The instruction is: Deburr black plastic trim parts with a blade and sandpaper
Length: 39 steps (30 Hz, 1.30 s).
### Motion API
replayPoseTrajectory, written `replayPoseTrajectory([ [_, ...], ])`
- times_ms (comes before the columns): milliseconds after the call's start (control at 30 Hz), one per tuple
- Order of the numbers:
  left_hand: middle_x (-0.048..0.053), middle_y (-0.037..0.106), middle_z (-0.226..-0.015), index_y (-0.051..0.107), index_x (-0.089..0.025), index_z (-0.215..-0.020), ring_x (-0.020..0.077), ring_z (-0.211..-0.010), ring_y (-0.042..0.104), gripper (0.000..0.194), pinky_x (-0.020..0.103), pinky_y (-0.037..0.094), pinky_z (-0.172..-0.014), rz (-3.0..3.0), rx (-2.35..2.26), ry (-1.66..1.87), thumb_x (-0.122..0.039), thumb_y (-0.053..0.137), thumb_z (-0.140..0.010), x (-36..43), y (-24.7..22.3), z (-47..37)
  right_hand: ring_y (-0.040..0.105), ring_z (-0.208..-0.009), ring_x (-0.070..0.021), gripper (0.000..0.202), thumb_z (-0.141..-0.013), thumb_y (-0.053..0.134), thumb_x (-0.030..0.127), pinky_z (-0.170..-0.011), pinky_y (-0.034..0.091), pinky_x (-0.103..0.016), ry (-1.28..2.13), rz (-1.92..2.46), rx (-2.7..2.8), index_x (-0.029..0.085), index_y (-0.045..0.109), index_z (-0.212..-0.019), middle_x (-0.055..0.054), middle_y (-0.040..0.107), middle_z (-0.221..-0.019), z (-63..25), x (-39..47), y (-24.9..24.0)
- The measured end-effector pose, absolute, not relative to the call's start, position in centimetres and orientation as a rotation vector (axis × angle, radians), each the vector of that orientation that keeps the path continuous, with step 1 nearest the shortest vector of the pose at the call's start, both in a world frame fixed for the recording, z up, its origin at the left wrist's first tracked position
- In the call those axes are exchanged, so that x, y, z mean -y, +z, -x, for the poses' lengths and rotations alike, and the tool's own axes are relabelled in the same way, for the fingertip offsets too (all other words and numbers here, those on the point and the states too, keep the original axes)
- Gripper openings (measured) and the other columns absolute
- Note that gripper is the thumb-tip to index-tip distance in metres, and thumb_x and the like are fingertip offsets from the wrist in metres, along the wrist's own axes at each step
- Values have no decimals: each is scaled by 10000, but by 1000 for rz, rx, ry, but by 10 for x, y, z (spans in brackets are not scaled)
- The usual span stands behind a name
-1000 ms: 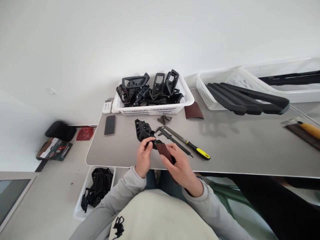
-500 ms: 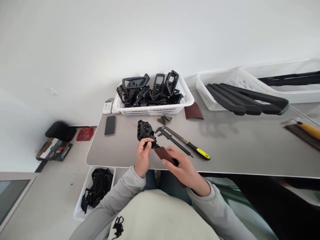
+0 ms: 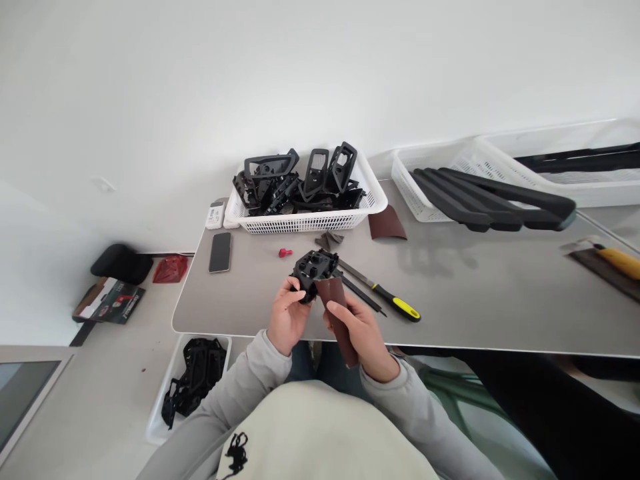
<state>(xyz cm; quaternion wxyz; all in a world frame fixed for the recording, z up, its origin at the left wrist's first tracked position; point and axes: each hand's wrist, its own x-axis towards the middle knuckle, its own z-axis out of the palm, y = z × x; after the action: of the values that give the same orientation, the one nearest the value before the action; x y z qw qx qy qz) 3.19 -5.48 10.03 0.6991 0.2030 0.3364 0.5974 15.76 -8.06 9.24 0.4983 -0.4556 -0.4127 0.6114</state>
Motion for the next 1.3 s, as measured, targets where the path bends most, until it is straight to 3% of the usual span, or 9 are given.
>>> replayPoseTrajectory([
  [233, -16, 543, -708, 517, -198, -708, 90, -606, 495, 209, 211, 403, -545, -355, -662, 1258, -147, 680, -587, 53, 103, -29, 431, -408, -110, 309, -718, 646, 493, -419, 321, -241, 1552, 1085, 845, 199, 551, -728, 30, 559, -465, -158, 79, 97],
  [467, -29, 496, -701, 512, -204, -778, 67, -547, 434, 329, 148, 197, -360, -219, -648, 1132, -218, 778, -585, 55, 100, -29, 412, -426, -107, 305, -697, 666, 477, -427, 331, -252, 1471, 1108, 808, 202, 549, -637, 27, 528, -482, -156, 75, 96],
  [567, -40, 492, -699, 508, -201, -809, 53, -547, 444, 359, 136, 248, -376, -221, -690, 1183, -248, 800, -605, 56, 99, -30, 420, -445, -114, 299, -704, 675, 475, -428, 341, -260, 1439, 1094, 874, 205, 576, -618, 27, 510, -510, -155, 75, 93],
  [700, -64, 474, -646, 498, -196, -798, 36, -526, 431, 407, 131, 286, -406, -255, -738, 1202, -113, 794, -532, 55, 97, -30, 446, -479, -132, 281, -723, 676, 478, -431, 366, -267, 1417, 1091, 948, 213, 612, -654, 18, 510, -538, -155, 75, 89],
  [933, -59, 524, -686, 464, -195, -742, 28, -510, 424, 397, 162, 331, -454, -325, -751, 1196, -33, 738, -504, 53, 95, -29, 503, -594, -158, 240, -796, 621, 438, -496, 420, -272, 1297, 1140, 1118, 204, 668, -774, -7, 531, -652, -158, 77, 84],
  [1133, -33, 500, -619, 447, -182, -624, 66, -530, 457, 327, 204, 369, -481, -271, -728, 1266, -300, 747, -677, 53, 94, -30, 554, -793, -196, 178, -795, 613, 365, -734, 466, -329, 1173, 1123, 1296, 200, 667, -758, -28, 602, -820, -162, 77, 90],
  [1300, -59, 491, -589, 416, -184, -621, 63, -527, 457, 408, 200, 372, -510, -372, -789, 1329, -348, 786, -671, 56, 95, -33, 521, -695, -167, 156, -839, 569, 316, -660, 457, -300, 1126, 1100, 1504, 197, 670, -832, -13, 562, -757, -158, 85, 102],
])
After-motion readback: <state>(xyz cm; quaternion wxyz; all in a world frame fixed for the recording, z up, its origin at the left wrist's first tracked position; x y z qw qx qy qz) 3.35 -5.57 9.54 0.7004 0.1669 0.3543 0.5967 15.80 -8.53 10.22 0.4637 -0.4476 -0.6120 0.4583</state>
